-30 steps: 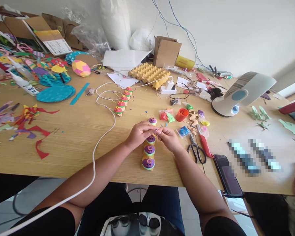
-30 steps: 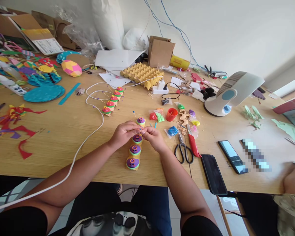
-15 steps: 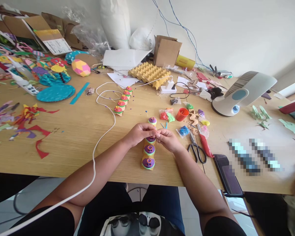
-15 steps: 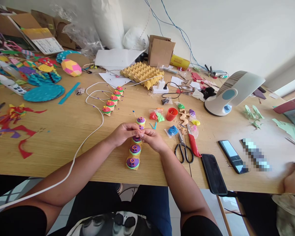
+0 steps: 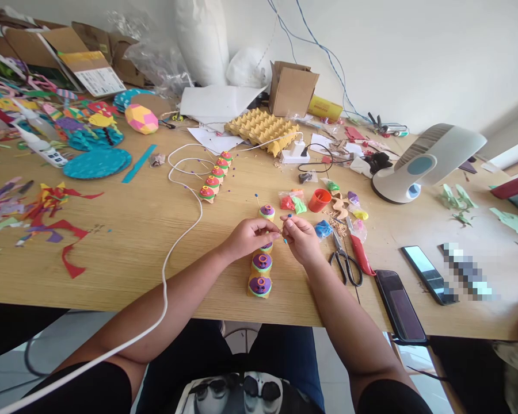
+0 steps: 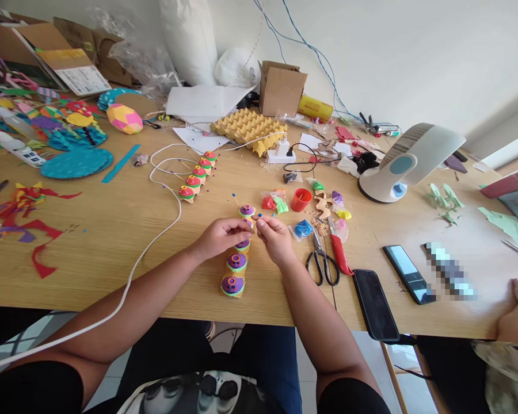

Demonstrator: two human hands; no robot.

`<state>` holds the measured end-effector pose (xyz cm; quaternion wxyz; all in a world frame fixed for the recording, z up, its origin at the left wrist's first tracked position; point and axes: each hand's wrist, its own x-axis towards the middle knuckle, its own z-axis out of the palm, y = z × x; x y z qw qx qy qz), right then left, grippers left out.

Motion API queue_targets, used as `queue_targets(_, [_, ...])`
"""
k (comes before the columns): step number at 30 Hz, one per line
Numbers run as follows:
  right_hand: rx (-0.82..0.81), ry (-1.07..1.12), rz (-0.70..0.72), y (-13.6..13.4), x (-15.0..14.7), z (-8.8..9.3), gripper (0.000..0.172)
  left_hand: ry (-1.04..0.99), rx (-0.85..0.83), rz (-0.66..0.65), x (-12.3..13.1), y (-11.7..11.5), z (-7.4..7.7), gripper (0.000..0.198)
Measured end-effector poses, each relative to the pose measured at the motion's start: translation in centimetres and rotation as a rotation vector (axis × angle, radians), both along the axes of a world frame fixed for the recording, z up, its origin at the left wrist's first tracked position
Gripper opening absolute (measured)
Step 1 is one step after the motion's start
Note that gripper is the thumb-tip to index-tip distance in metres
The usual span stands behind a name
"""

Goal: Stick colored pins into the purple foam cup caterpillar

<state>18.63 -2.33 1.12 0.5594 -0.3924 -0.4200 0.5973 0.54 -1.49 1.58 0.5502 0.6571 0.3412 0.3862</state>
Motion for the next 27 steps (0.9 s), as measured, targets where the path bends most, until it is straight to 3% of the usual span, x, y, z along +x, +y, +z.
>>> queue_targets(7, [0.059, -0.133, -0.044, -0.1, 0.3, 0.47, 0.039, 0.017, 0.025, 0.164, -0.17, 0.46, -0.3, 0.03])
queue_targets(17, [0.103, -0.251, -0.188, 0.05, 0.45, 0.35, 0.033, 0.082, 0.015, 0.132, -0.16, 0.33, -0.24, 0.028])
queue_targets(27, [0.115, -0.228, -0.22, 0.06, 0.31, -0.04, 0.03, 0.078, 0.026, 0.098, 0.05, 0.04, 0.04, 0.027])
